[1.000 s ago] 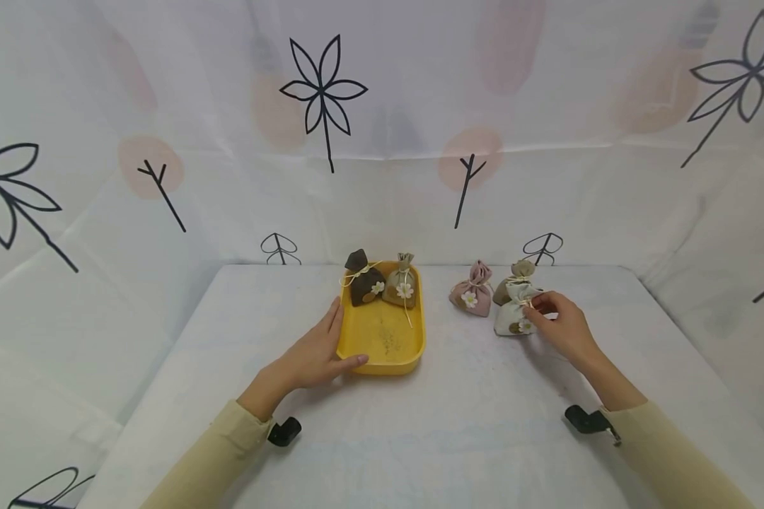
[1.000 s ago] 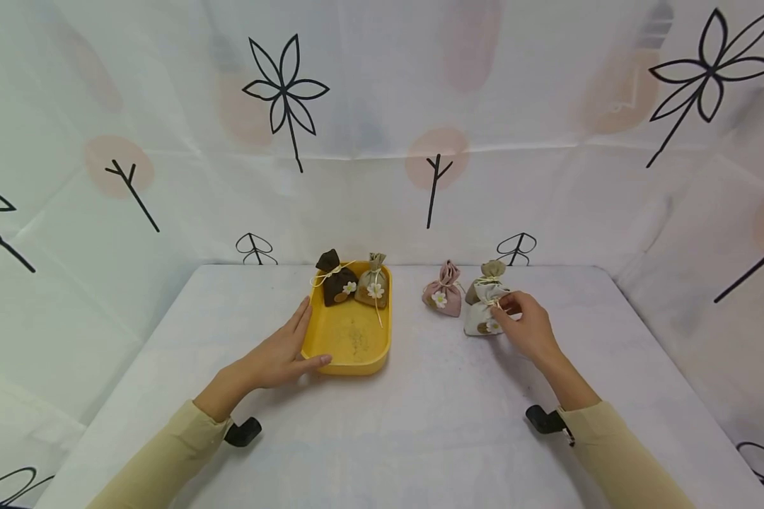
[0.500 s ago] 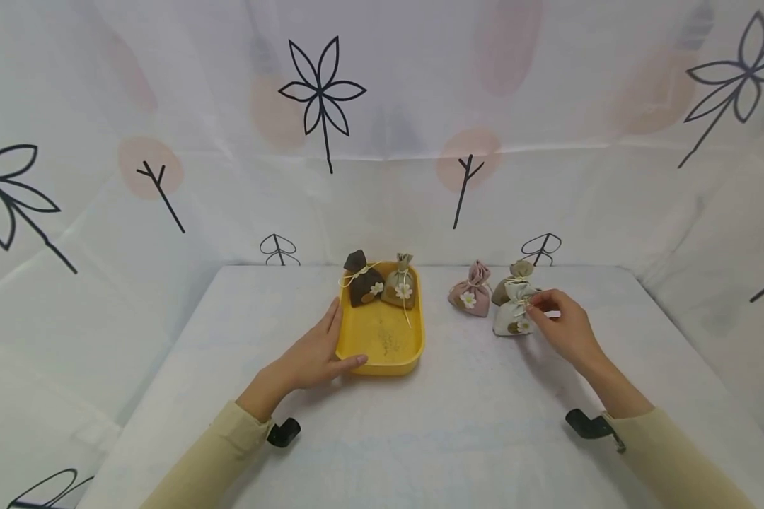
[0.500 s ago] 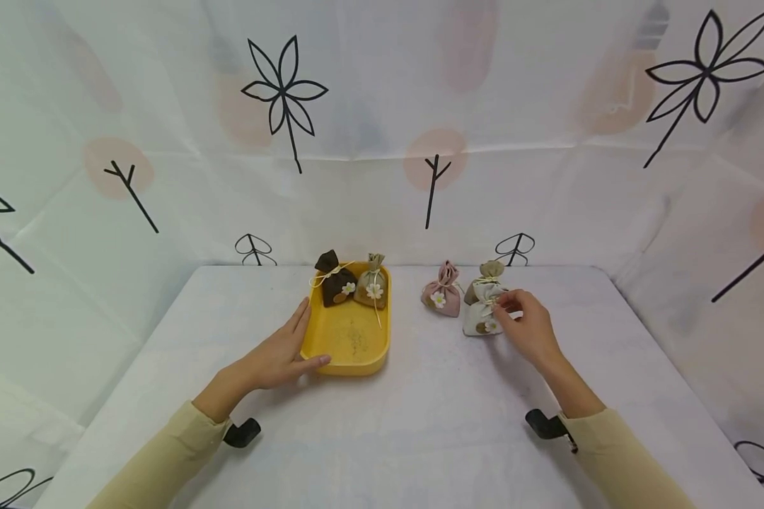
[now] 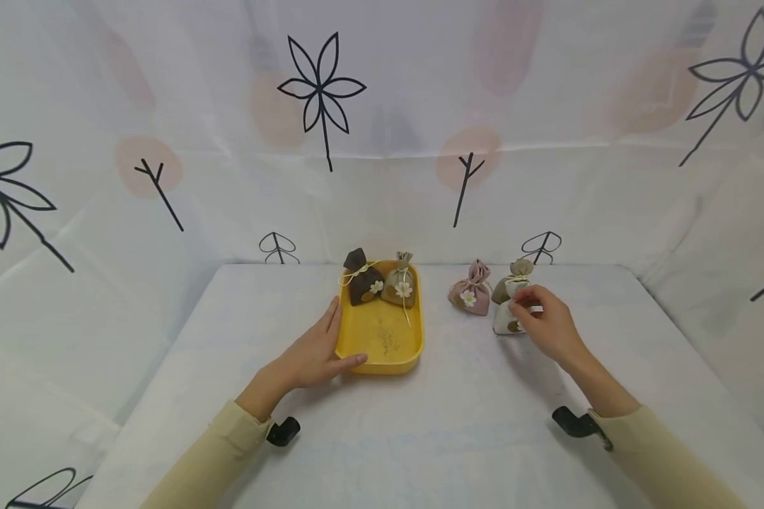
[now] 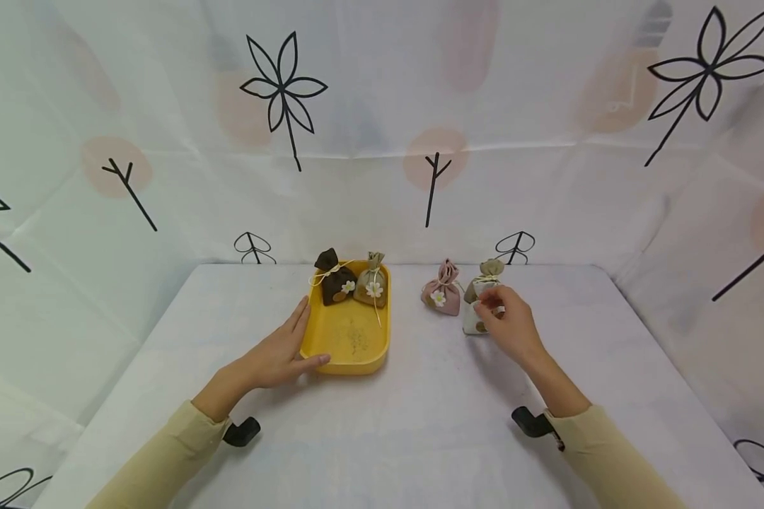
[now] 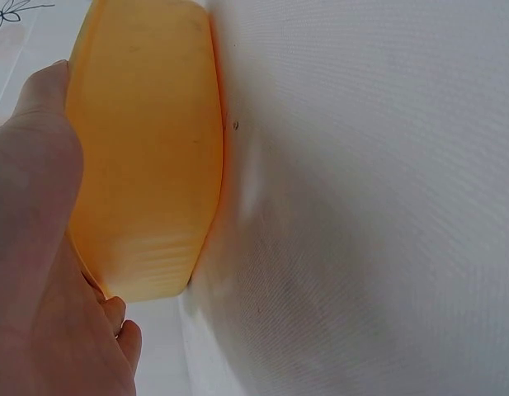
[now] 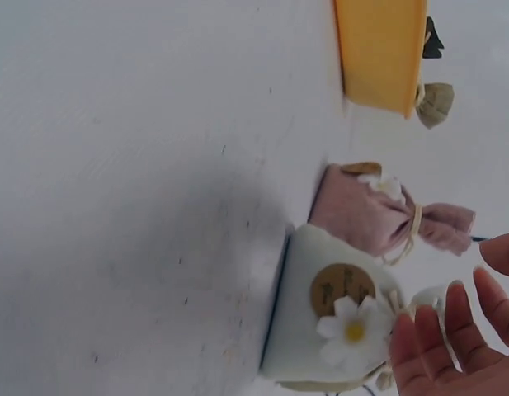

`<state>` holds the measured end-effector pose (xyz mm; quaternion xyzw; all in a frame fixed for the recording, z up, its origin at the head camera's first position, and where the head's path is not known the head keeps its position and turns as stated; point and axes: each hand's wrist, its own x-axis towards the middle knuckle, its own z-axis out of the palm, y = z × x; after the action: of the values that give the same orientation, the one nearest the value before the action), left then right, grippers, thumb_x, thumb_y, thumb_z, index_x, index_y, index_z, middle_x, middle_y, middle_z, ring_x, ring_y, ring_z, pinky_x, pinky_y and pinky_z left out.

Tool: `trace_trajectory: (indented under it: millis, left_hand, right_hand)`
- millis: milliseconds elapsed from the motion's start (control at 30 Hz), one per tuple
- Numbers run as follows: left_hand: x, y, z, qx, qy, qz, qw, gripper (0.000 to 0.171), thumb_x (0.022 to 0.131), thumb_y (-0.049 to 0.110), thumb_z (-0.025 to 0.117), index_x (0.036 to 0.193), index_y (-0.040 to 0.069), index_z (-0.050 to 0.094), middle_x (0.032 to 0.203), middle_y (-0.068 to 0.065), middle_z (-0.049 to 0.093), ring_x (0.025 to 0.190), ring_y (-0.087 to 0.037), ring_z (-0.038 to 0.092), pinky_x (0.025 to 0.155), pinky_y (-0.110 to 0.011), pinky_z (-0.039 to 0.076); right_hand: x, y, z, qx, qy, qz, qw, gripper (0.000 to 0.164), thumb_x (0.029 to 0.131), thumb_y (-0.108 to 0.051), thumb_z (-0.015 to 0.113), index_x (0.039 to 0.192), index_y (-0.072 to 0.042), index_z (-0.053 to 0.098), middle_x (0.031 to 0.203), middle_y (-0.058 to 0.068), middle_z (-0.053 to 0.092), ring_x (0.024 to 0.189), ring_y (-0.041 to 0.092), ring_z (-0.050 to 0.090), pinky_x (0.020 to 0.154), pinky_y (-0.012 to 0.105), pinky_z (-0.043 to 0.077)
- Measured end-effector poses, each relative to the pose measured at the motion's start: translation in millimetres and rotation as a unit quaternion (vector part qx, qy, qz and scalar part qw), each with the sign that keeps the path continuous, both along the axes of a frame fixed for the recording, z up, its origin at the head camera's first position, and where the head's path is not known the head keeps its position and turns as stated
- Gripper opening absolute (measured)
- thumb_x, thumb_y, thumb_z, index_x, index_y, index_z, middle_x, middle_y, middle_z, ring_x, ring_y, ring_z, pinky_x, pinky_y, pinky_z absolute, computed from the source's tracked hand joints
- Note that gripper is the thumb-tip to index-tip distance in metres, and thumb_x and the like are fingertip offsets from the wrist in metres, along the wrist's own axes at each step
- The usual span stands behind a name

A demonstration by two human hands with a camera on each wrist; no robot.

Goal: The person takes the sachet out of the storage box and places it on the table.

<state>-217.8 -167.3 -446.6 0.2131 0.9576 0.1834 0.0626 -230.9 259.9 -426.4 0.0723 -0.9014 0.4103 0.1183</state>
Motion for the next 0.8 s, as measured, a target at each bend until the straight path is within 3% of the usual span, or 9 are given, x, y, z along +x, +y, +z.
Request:
trace_trajectory:
  millis: [400,667,800]
  left_hand:
    - [-1.3,-0.8,-1.0,-0.005,0.004,0.0,1.0,0.118,0.092,0.077,0.049,0.162,0.001,-0.007,0.171,-0.012,-0.011,0.157,-0.03,0.013,0.125,-0.042,0.021]
    - [-1.5,-0.7,-0.8,-0.002,0.0,-0.002,1.0,0.121,0.09,0.083,0.044,0.163,0.001,-0.006,0.171,-0.012,-0.011,0.157,-0.03,0.013,0.125,-0.042,0.021]
    - [-1.5,-0.7,-1.1,-0.001,-0.001,-0.001,1.0,0.12,0.091,0.081,0.046,0.162,0.001,-0.006,0.171,-0.012,-0.011,0.157,-0.03,0.013,0.125,-0.042,0.021]
  right_hand:
    - [-3.2,-24.9,3.5,-0.017,0.027,0.05,0.998,0.021,0.102,-0.008,0.061,0.117,0.005,0.06,0.111,0.019,0.063,0.105,0.029,0.058,0.079,0.01,0.044]
    - [-10.3,-39.0,2.3,-0.014,0.015,0.063,0.998,0.02,0.101,-0.006,0.061,0.118,0.005,0.061,0.112,0.017,0.064,0.107,0.031,0.059,0.083,0.025,0.049]
    - [-12.3,-46.3,2.1,-0.015,0.022,0.07,0.997,0.019,0.1,-0.004,0.062,0.116,0.005,0.061,0.11,0.017,0.064,0.105,0.03,0.06,0.08,0.025,0.049]
